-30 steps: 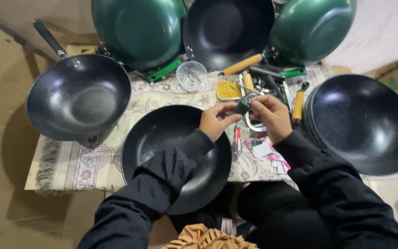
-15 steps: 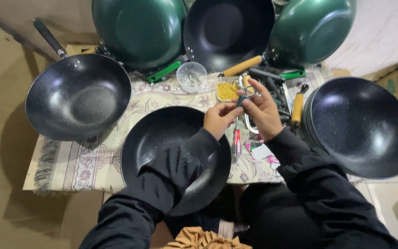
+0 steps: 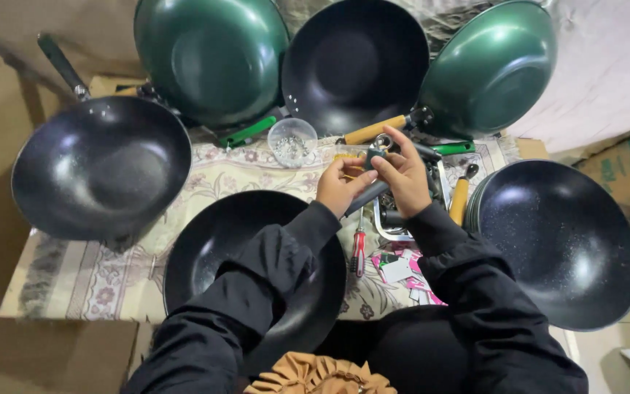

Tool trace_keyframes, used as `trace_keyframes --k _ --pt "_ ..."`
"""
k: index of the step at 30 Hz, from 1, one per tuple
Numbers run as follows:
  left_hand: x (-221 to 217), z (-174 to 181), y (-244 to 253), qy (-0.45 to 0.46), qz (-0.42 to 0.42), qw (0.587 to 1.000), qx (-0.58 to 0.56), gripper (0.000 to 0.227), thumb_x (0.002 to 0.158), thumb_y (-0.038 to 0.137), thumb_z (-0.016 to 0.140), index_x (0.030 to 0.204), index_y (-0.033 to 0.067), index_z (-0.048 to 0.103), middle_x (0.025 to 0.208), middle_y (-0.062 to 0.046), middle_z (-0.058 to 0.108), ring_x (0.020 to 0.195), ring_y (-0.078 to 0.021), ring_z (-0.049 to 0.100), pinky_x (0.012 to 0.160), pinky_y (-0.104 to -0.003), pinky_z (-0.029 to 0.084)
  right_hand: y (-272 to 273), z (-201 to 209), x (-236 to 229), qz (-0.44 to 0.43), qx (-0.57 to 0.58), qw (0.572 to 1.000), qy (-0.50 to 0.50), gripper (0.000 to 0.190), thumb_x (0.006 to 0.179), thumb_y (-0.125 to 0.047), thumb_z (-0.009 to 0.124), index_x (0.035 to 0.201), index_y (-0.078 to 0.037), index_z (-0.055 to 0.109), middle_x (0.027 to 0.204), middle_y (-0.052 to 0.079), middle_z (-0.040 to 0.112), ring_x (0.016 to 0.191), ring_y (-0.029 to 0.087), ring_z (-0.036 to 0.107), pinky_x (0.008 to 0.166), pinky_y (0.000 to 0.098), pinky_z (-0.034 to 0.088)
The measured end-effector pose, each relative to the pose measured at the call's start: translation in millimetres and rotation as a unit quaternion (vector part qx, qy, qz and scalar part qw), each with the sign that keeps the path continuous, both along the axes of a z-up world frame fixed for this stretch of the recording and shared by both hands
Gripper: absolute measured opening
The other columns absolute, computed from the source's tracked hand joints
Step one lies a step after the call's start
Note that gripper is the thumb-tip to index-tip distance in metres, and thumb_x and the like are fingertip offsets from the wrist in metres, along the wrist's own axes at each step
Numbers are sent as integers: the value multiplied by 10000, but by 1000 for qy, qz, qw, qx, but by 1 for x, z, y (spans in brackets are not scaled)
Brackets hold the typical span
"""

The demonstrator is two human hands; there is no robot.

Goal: Assembling handles onto various woks using screws and a manual screwdriver.

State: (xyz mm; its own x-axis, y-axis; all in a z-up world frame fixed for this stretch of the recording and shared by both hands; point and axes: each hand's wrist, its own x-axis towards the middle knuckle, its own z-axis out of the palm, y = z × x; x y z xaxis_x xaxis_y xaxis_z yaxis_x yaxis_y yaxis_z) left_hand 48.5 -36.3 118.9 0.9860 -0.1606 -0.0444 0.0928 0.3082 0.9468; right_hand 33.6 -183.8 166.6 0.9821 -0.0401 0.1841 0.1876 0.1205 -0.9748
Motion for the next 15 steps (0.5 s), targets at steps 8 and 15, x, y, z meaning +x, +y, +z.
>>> trace_keyframes --k 8,15 --pt "-23 -17 12 -132 -49 975 174 453 803 264 896 1186 171 673 913 -52 737 790 -164 725 691 -274 623 -27 2 -18 -93 38 994 43 578 984 -62 720 1496 -214 497 1022 174 668 808 332 763 685 459 706" --pt "-38 -62 37 -327 32 797 508 597 809 532 777 1309 266 588 1112 -15 656 1071 -261 652 935 -449 504 -76 11 4 -215 6 977 -9 490 1063 -109 669 1477 -286 474 1064 162 606 722 386 780 643 461 740"
